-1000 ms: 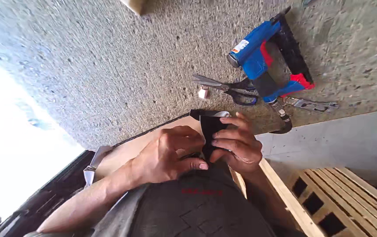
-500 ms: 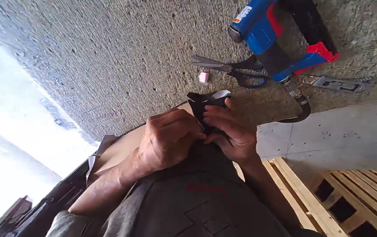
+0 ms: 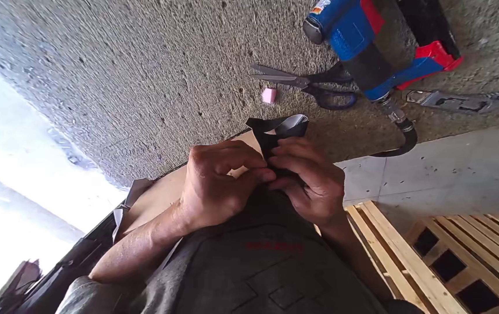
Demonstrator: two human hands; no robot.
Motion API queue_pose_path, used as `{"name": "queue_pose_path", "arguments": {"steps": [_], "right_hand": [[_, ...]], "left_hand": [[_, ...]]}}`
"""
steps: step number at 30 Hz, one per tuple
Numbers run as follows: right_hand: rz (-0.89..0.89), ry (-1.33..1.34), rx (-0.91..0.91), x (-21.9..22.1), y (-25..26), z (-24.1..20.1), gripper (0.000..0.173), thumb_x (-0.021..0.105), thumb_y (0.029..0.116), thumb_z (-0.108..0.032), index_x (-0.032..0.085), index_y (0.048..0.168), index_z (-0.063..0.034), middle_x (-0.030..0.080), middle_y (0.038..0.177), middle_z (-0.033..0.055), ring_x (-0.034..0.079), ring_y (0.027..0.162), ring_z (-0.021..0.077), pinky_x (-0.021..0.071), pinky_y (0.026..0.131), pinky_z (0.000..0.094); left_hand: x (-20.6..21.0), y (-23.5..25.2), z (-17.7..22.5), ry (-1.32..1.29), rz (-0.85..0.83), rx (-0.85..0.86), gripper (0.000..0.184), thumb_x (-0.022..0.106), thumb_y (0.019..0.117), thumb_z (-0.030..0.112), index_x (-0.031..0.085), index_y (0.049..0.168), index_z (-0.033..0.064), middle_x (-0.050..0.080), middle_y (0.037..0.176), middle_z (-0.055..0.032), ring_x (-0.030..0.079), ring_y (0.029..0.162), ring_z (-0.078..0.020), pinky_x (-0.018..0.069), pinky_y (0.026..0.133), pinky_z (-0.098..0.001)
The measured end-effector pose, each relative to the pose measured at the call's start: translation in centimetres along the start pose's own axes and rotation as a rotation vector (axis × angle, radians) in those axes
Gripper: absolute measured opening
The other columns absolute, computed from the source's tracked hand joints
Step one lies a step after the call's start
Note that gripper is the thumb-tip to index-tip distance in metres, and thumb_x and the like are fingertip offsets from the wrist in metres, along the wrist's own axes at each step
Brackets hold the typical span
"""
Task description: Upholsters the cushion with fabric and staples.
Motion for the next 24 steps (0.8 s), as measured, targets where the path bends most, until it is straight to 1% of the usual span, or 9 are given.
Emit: {"name": "queue_pose_path", "arguments": {"steps": [2, 5, 8, 12, 15, 18, 20, 21, 24], "right_hand": [[-0.02, 0.055, 0.03, -0.1, -0.3, 0.4, 0.027, 0.075, 0.0954, -0.026, 0.074, 0.105, -0.0007, 0.074, 0.115, 0.0141, 0.064, 0.125, 0.0284, 0.0517, 0.11, 0.0451], [-0.038, 0.127, 0.077, -0.1, -0.6, 0.7, 0.028, 0.075, 0.0953, -0.025, 0.073, 0.106, 0.0011, 0.073, 0.116, 0.0159, 0.063, 0.126, 0.0299, 0.0515, 0.11, 0.0469], [-0.037, 0.179, 0.129, -0.1, -0.9, 1.1, 0.026, 0.066, 0.0989, -0.023, 0.073, 0.106, 0.0013, 0.072, 0.116, 0.0166, 0.062, 0.126, 0.0305, 0.0515, 0.109, 0.0469], [0.022, 0.251, 0.193, 0.2, -1.4, 1.2, 0.025, 0.064, 0.0994, -0.02, 0.072, 0.105, 0.0021, 0.072, 0.115, 0.0176, 0.061, 0.127, 0.032, 0.05, 0.111, 0.0473], [0.059, 0.305, 0.231, 0.4, -1.2, 1.2, 0.025, 0.058, 0.102, -0.018, 0.073, 0.105, 0.0021, 0.072, 0.115, 0.0174, 0.06, 0.128, 0.0322, 0.0475, 0.113, 0.0481], [0.066, 0.344, 0.248, 0.7, -1.2, 1.3, 0.025, 0.058, 0.1033, -0.021, 0.07, 0.105, -0.0001, 0.07, 0.119, 0.0172, 0.056, 0.133, 0.0317, 0.0433, 0.117, 0.0491], [0.066, 0.321, 0.267, 0.8, -1.2, 1.3, 0.029, 0.057, 0.1049, -0.025, 0.07, 0.108, 0.0001, 0.069, 0.123, 0.0178, 0.055, 0.135, 0.0319, 0.0429, 0.118, 0.0485], [0.069, 0.299, 0.278, 0.9, -1.2, 1.3, 0.032, 0.056, 0.1056, -0.027, 0.07, 0.111, 0.0017, 0.069, 0.125, 0.0189, 0.054, 0.136, 0.0322, 0.0432, 0.117, 0.0477], [0.052, 0.248, 0.302, 0.9, -1.2, 1.0, 0.038, 0.053, 0.1075, -0.03, 0.069, 0.115, 0.0033, 0.067, 0.128, 0.0204, 0.053, 0.138, 0.0322, 0.0441, 0.117, 0.045]], "left_hand": [[0.2, -0.2, -0.6, -0.068, 0.003, -0.031, 0.006, 0.076, 0.0881, 0.005, 0.075, 0.085, -0.0001, 0.075, 0.087, -0.0044, 0.073, 0.083, -0.0077, 0.0632, 0.076, -0.025], [0.4, -0.3, -1.1, -0.116, 0.007, -0.089, 0.004, 0.076, 0.0876, 0.003, 0.074, 0.084, 0.0003, 0.075, 0.087, -0.0035, 0.072, 0.082, -0.0073, 0.0628, 0.075, -0.024], [0.8, -0.3, -1.7, -0.13, 0.004, -0.147, 0.005, 0.075, 0.0877, 0.004, 0.075, 0.083, 0.0025, 0.075, 0.087, -0.002, 0.071, 0.083, -0.0062, 0.0612, 0.076, -0.0231], [1.1, -0.1, -2.3, -0.138, -0.026, -0.199, 0.006, 0.074, 0.0884, 0.006, 0.074, 0.083, 0.0041, 0.074, 0.088, -0.0002, 0.07, 0.084, -0.0051, 0.0594, 0.077, -0.0223], [1.0, 0.4, -2.5, -0.163, -0.074, -0.201, 0.007, 0.073, 0.0902, 0.007, 0.073, 0.084, 0.0039, 0.073, 0.089, -0.0004, 0.069, 0.086, -0.0059, 0.0599, 0.077, -0.0233], [1.3, 0.5, -3.0, -0.211, -0.153, -0.191, 0.011, 0.07, 0.0946, 0.011, 0.072, 0.087, 0.0035, 0.071, 0.092, -0.0012, 0.067, 0.089, -0.0063, 0.0568, 0.079, -0.0241], [1.4, 0.4, -3.2, -0.235, -0.202, -0.192, 0.013, 0.067, 0.0976, 0.014, 0.07, 0.09, 0.0036, 0.069, 0.094, -0.0009, 0.064, 0.092, -0.0055, 0.0546, 0.08, -0.0234], [1.4, 0.5, -3.2, -0.236, -0.222, -0.185, 0.014, 0.065, 0.0988, 0.015, 0.069, 0.092, 0.0033, 0.068, 0.095, -0.0011, 0.064, 0.093, -0.0053, 0.0543, 0.082, -0.023], [1.3, 0.6, -2.6, -0.152, -0.23, -0.131, 0.02, 0.063, 0.1007, 0.019, 0.07, 0.093, 0.0019, 0.069, 0.096, -0.004, 0.064, 0.096, -0.0067, 0.0534, 0.085, -0.0236]]}}
Point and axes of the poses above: each hand's wrist, its own y-axis towards the middle knuckle, its own x-axis out of the palm, z = x × y, the point moved 8 cm from there along y, towards the middle knuckle
